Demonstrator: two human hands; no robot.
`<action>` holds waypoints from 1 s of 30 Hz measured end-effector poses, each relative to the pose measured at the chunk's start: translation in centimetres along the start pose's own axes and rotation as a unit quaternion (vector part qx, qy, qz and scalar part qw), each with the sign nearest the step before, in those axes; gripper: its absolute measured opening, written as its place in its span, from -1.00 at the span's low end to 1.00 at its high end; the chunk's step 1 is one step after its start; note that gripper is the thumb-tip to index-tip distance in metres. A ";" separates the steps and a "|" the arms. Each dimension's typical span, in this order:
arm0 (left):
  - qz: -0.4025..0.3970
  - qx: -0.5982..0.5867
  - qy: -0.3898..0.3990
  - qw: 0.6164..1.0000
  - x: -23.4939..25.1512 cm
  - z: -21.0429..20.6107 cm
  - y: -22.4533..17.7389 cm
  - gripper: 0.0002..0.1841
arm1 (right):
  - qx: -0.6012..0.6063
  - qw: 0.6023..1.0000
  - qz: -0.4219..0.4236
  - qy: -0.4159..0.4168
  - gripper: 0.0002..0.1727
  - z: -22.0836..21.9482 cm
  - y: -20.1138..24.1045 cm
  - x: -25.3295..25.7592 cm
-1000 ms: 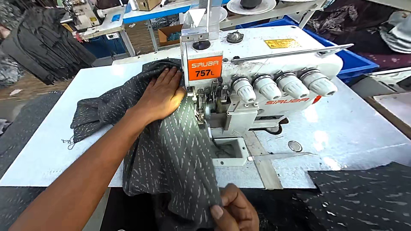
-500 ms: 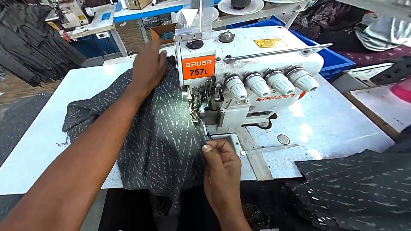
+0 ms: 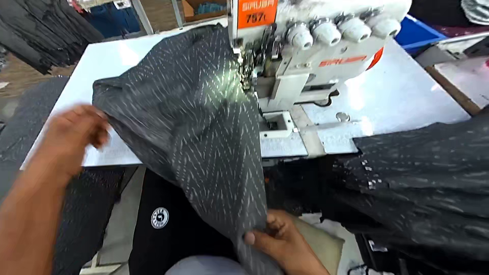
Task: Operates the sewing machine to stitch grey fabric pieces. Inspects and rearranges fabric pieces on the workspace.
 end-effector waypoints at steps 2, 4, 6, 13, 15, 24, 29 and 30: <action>-0.040 -0.009 -0.056 0.998 3.5 3.1 -2.7 -0.89 | -0.050 0.996 -0.017 -0.078 -0.91 1.0 -2.4 0.1; -0.102 0.173 -0.068 0.977 6.1 2.9 -5.3 -0.61 | -0.159 0.979 -0.023 -0.129 -0.88 1.5 -4.0 0.3; -0.182 0.356 -0.046 0.915 5.0 -1.2 -8.5 -0.33 | -0.287 0.943 0.018 -0.169 -0.82 0.9 -3.8 0.0; -0.203 0.237 0.213 0.926 -13.1 -23.1 -1.9 -0.19 | -0.409 0.878 0.113 -0.220 -0.87 -1.3 -3.1 -1.9; -0.216 0.233 0.205 0.926 -14.5 -24.7 -0.5 -0.30 | -0.357 0.902 0.108 -0.218 -0.89 -0.8 -3.6 -2.5; -0.143 0.284 -0.013 0.948 -8.4 -11.0 1.8 -0.51 | -0.112 0.953 0.057 -0.275 -0.91 0.8 -5.7 -4.1; -0.011 0.378 -0.038 0.925 -4.1 -6.3 3.7 -0.18 | -0.172 0.938 0.063 -0.293 -0.86 1.4 -6.1 -4.7; 0.002 0.385 -0.039 0.922 -3.9 -6.0 4.0 -0.17 | -0.177 0.937 0.062 -0.296 -0.84 1.4 -6.1 -4.9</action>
Point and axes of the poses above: each hand's wrist, its own x-axis towards the middle knuckle, its own z-axis out of the back of the hand, y = z × x, the point moved 7 cm from there along x, towards the middle knuckle, and after that the axes turned 6 degrees about y, right-handed, at the moved point
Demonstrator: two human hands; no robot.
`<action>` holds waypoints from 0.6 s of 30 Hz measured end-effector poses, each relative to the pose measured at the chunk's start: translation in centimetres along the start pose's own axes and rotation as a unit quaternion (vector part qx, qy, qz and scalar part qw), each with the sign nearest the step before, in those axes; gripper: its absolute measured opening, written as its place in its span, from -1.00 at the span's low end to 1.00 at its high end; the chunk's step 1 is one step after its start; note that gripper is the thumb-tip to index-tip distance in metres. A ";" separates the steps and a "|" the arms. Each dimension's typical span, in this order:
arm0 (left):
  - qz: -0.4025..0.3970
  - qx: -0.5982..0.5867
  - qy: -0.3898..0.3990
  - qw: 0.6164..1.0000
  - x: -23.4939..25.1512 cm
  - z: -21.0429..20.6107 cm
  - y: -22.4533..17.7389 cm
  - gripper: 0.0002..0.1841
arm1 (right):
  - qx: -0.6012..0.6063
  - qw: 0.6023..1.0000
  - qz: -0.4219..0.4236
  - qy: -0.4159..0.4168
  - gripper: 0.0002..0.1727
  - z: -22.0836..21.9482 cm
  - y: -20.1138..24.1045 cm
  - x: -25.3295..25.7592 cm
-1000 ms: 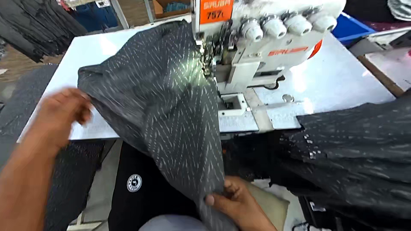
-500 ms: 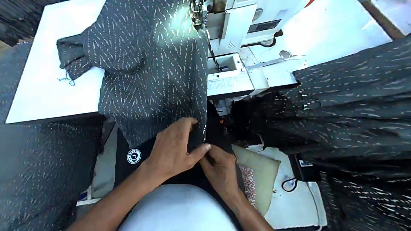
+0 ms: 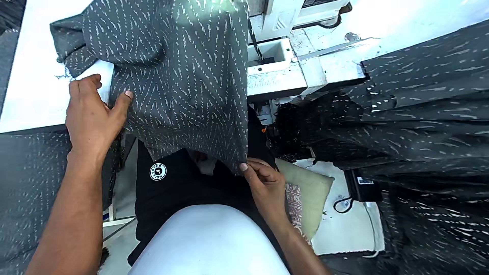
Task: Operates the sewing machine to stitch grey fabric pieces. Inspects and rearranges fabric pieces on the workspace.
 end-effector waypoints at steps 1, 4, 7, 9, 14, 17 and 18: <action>0.009 0.003 0.002 1.000 0.1 0.0 0.2 -0.19 | 0.000 1.000 -0.005 -0.006 -0.85 0.1 -0.1 -0.1; 0.011 0.009 0.005 1.000 0.3 -0.5 0.3 -0.39 | 0.011 0.999 -0.030 -0.032 -0.90 0.6 -0.5 -0.2; -0.009 0.008 -0.011 1.000 0.4 -0.6 0.4 -0.59 | 0.038 0.997 -0.049 -0.055 -0.94 0.6 -0.7 0.1; -0.012 -0.027 -0.029 0.999 0.3 -0.3 1.0 -0.63 | 0.041 0.995 -0.061 -0.065 -0.94 0.6 -0.8 0.4; 0.003 -0.283 -0.069 0.957 -0.3 1.0 3.2 -0.85 | 0.072 0.992 -0.087 -0.064 -0.85 0.5 -1.2 0.9; 0.011 -0.476 -0.047 0.878 -0.4 1.5 3.9 -0.91 | 0.220 0.967 -0.116 0.054 -0.64 -0.5 0.1 0.5; 0.019 -0.535 -0.034 0.844 -0.4 1.7 4.0 -0.84 | 0.279 0.948 -0.114 0.101 -0.58 -0.8 0.8 0.2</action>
Point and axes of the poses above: each hand's wrist, its own x-axis towards the middle knuckle, its own z-axis out of the back of the hand, y = z × x, the point moved 7 cm from there along x, towards the middle knuckle, and after that the axes turned 6 degrees about y, right-handed, at the moved point
